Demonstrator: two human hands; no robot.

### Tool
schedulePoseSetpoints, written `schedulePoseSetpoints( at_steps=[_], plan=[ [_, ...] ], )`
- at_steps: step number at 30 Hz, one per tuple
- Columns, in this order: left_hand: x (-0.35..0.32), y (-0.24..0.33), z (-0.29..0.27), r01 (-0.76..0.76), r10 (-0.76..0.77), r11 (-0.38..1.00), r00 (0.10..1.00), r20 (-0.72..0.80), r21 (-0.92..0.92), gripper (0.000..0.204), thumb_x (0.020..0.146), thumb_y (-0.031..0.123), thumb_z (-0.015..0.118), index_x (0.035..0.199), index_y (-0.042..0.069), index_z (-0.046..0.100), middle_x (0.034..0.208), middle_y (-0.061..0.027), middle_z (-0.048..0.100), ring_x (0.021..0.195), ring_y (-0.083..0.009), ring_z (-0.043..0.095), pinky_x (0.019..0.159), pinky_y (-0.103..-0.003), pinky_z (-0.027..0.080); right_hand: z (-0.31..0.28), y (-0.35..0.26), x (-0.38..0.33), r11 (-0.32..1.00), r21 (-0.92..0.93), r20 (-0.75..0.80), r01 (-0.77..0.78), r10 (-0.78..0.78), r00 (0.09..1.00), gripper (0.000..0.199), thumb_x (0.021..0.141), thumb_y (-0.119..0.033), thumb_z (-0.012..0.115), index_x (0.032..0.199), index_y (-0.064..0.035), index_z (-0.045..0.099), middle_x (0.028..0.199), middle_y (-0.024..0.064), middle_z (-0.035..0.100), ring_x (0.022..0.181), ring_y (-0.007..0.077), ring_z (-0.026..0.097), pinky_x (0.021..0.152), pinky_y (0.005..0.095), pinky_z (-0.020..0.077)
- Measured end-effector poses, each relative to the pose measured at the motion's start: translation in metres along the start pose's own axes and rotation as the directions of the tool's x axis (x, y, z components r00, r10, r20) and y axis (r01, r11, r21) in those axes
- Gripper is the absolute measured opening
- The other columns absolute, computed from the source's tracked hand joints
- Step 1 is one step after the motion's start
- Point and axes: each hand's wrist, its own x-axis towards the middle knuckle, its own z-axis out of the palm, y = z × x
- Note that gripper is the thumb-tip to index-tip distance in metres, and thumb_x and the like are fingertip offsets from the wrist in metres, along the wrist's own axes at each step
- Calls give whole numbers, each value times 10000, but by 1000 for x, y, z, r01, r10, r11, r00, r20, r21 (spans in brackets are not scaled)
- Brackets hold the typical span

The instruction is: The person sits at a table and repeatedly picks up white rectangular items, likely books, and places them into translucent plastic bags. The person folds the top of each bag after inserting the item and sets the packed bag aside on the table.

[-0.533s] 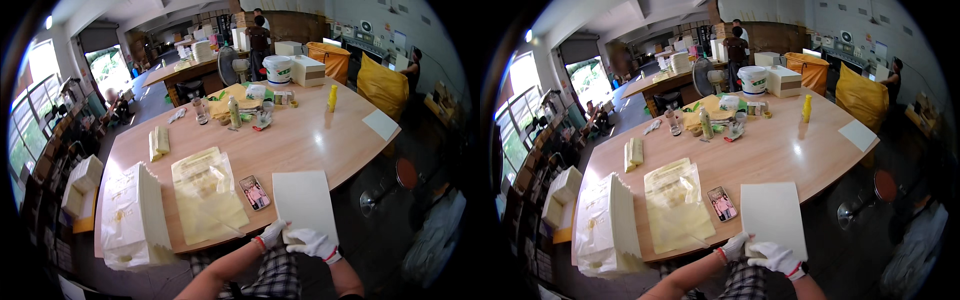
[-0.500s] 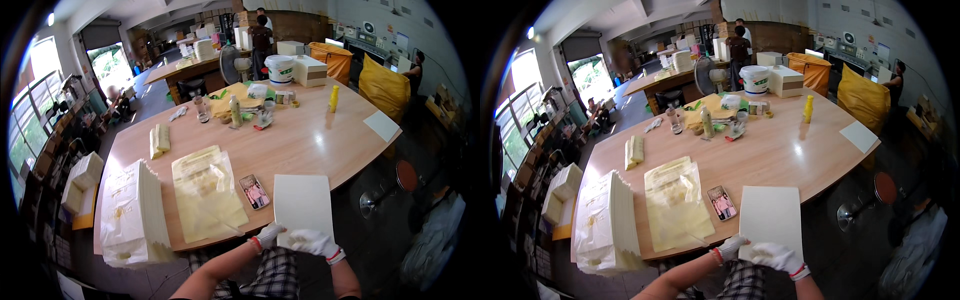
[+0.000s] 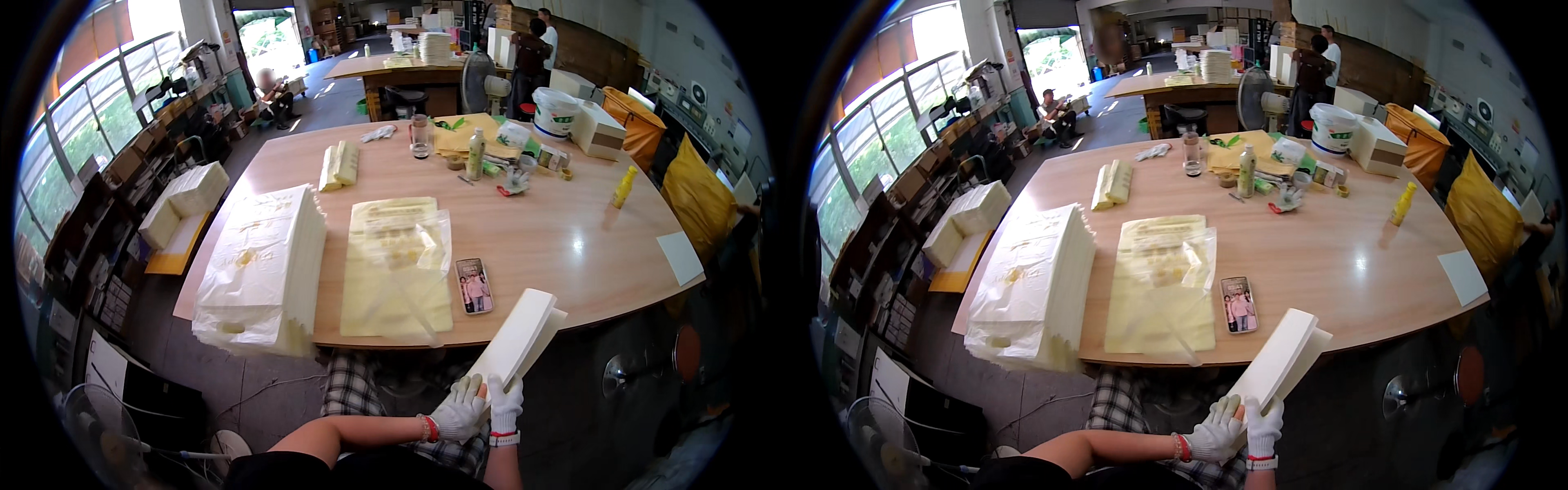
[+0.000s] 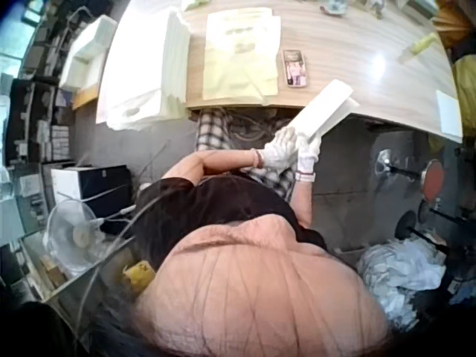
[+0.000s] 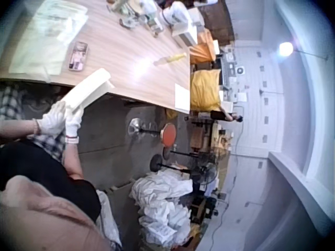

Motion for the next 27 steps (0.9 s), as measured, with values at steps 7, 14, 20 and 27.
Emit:
schedulePoseSetpoints(
  at_steps=[7,14,20,27],
  plan=[
    [-7,-14,-52,45,-55,988,997,-60,-146,825,647,256,706,1316,-18,309,1330,-337,260,1262,-506,226,1029,-526,234,-1,-36,1,961,-201,75,189,-177,981,232,766,-140,651,687,14,496,639,83,518,609,139,508,535,337,419],
    [17,-140,-160,480,-496,851,605,-623,-212,599,726,250,711,1232,41,470,1077,-165,554,959,-330,537,795,-435,459,-45,-109,-25,866,-85,134,493,-480,867,218,757,-19,579,967,34,563,883,134,602,722,188,593,660,294,488],
    [27,-175,-206,78,-434,273,900,-50,-959,342,881,188,558,1172,9,552,799,30,596,644,-37,462,614,-197,441,-32,-130,-36,447,-319,424,836,-721,547,203,716,-58,594,907,9,602,999,234,601,872,386,616,745,405,513],
    [25,-103,-138,-79,-194,848,874,-445,-524,238,820,64,535,1032,75,642,914,-61,644,829,-185,609,732,-304,487,31,-54,-3,356,-394,777,847,-364,514,259,774,-181,583,1013,-80,582,1026,148,606,836,325,604,693,440,490]
  ],
)
